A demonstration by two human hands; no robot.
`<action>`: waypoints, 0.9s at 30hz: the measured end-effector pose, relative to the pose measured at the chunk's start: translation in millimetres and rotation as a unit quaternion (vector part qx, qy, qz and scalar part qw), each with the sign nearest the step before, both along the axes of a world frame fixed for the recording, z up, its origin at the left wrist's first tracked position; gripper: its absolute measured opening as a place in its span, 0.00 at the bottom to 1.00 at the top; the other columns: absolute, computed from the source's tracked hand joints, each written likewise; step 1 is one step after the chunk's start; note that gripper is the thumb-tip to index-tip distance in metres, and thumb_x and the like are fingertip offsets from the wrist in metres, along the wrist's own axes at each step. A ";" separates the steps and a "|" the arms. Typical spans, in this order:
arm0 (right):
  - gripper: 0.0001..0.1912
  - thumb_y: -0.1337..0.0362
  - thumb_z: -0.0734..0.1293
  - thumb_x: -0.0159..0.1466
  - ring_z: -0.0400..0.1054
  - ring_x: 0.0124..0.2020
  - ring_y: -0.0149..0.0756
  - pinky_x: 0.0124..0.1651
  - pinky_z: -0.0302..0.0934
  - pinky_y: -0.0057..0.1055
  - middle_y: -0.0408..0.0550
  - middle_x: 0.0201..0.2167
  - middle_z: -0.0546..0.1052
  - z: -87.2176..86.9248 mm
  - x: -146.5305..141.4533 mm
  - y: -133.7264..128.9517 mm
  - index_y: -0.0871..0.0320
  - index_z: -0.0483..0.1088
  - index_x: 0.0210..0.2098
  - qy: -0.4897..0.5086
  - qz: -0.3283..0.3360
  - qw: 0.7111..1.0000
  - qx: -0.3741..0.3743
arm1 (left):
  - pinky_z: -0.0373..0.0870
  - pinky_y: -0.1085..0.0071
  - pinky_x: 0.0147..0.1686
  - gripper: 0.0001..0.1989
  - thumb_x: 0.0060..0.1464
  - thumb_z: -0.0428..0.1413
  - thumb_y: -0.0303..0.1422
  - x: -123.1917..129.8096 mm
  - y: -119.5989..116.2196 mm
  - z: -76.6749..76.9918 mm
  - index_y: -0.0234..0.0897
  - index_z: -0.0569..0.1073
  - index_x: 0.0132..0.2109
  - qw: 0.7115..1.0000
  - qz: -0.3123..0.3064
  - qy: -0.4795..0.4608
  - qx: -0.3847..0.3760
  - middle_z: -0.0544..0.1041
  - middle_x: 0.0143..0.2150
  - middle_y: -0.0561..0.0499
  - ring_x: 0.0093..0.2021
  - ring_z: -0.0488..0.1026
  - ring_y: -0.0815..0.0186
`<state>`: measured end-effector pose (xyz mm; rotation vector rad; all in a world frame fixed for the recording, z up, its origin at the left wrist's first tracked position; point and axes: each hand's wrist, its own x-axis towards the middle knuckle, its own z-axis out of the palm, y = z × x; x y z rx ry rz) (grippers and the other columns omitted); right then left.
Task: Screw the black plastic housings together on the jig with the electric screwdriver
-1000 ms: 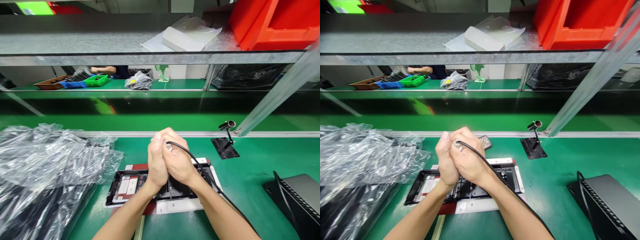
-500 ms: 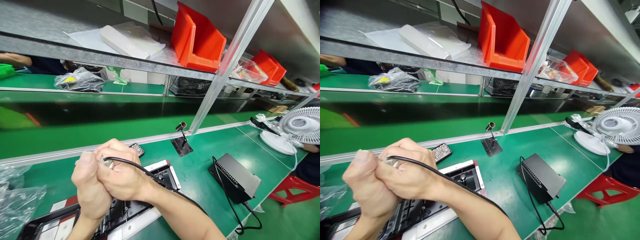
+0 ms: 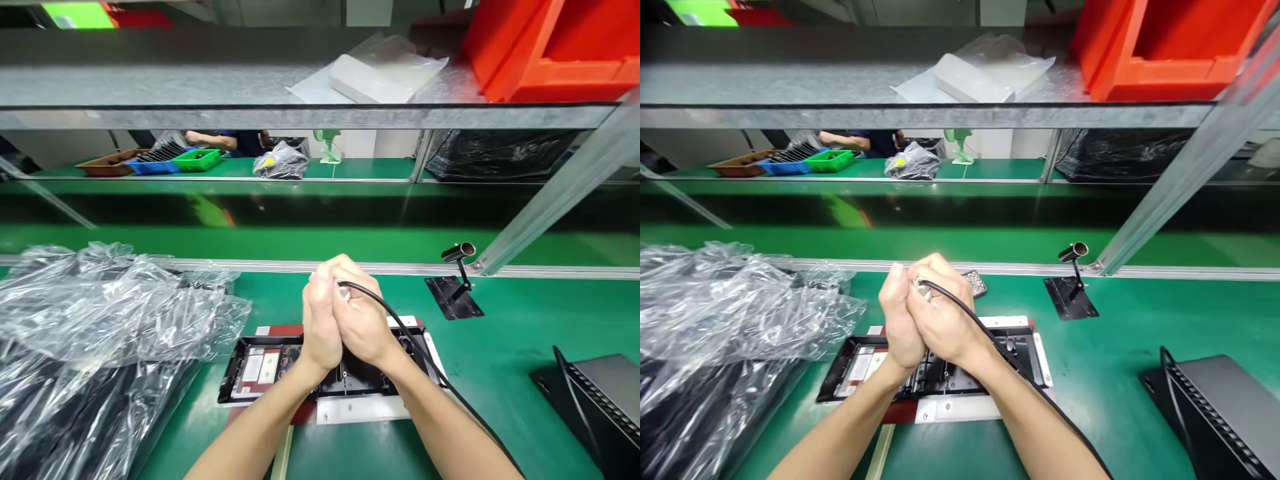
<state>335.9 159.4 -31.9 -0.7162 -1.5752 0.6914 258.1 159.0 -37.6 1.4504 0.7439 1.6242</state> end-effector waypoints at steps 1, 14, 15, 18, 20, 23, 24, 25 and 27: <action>0.13 0.62 0.61 0.71 0.68 0.37 0.33 0.42 0.62 0.33 0.45 0.37 0.71 0.0 -0.1 0.1 0.56 0.69 0.31 0.000 0.002 1.000 0.001 | 0.68 0.67 0.34 0.26 0.70 0.40 0.50 0.5 0.1 0.4 0.38 0.68 0.31 1.000 -0.011 -0.009 0.006 0.67 0.30 0.51 0.31 0.66 0.65; 0.12 0.64 0.62 0.70 0.67 0.36 0.33 0.39 0.61 0.33 0.46 0.36 0.71 0.2 -0.6 0.7 0.57 0.68 0.29 -0.002 -0.004 1.000 0.000 | 0.66 0.67 0.33 0.25 0.70 0.43 0.50 2.0 0.5 -2.8 0.39 0.66 0.29 0.996 -0.048 -0.065 -0.022 0.66 0.30 0.52 0.30 0.65 0.66; 0.12 0.65 0.62 0.70 0.67 0.35 0.32 0.39 0.61 0.32 0.45 0.35 0.71 -0.1 -0.4 0.7 0.57 0.68 0.29 -0.001 -0.006 1.000 0.001 | 0.66 0.67 0.33 0.25 0.69 0.43 0.50 1.9 0.4 -3.4 0.39 0.67 0.30 0.996 -0.049 -0.066 -0.024 0.67 0.30 0.52 0.31 0.66 0.65; 0.12 0.65 0.63 0.70 0.66 0.35 0.32 0.39 0.61 0.32 0.45 0.35 0.71 -1.0 0.0 0.8 0.57 0.66 0.28 -0.002 -0.008 1.000 0.001 | 0.67 0.66 0.33 0.25 0.68 0.44 0.52 1.8 -0.4 -3.8 0.39 0.66 0.30 0.996 -0.044 -0.065 -0.036 0.66 0.30 0.52 0.30 0.65 0.65; 0.13 0.64 0.63 0.70 0.66 0.35 0.32 0.39 0.60 0.32 0.45 0.35 0.70 -1.1 0.0 1.0 0.57 0.65 0.28 -0.004 -0.009 1.000 -0.004 | 0.67 0.65 0.32 0.26 0.68 0.44 0.52 1.8 -1.0 -2.9 0.39 0.65 0.29 0.997 -0.039 -0.057 -0.036 0.65 0.29 0.52 0.29 0.64 0.65; 0.13 0.64 0.63 0.70 0.65 0.34 0.31 0.38 0.60 0.32 0.44 0.34 0.70 -0.4 -0.3 0.9 0.57 0.66 0.28 -0.009 -0.015 1.000 -0.010 | 0.67 0.65 0.32 0.26 0.68 0.43 0.52 1.8 -1.4 -1.9 0.39 0.63 0.28 0.998 -0.035 -0.045 -0.031 0.64 0.29 0.51 0.29 0.63 0.64; 0.13 0.64 0.63 0.70 0.65 0.34 0.31 0.38 0.60 0.32 0.44 0.34 0.70 -0.2 -0.4 0.7 0.57 0.66 0.28 -0.009 -0.017 1.000 -0.010 | 0.66 0.65 0.32 0.27 0.68 0.43 0.53 1.7 -1.3 -1.9 0.39 0.63 0.27 0.998 -0.034 -0.042 -0.033 0.63 0.29 0.51 0.29 0.62 0.65; 0.14 0.64 0.63 0.70 0.65 0.34 0.31 0.37 0.60 0.32 0.44 0.34 0.70 0.0 -0.6 0.6 0.57 0.66 0.28 -0.009 -0.018 1.000 -0.010 | 0.66 0.65 0.32 0.27 0.68 0.43 0.53 1.6 -1.2 -2.2 0.39 0.62 0.27 0.998 -0.037 -0.040 -0.036 0.62 0.29 0.51 0.29 0.62 0.65; 0.14 0.63 0.63 0.70 0.65 0.33 0.31 0.37 0.60 0.32 0.44 0.34 0.70 0.0 -0.8 0.2 0.57 0.65 0.27 -0.009 -0.021 1.000 -0.010 | 0.65 0.64 0.32 0.27 0.68 0.43 0.53 1.4 -0.8 -3.1 0.39 0.62 0.27 0.998 -0.036 -0.036 -0.039 0.62 0.28 0.51 0.28 0.61 0.64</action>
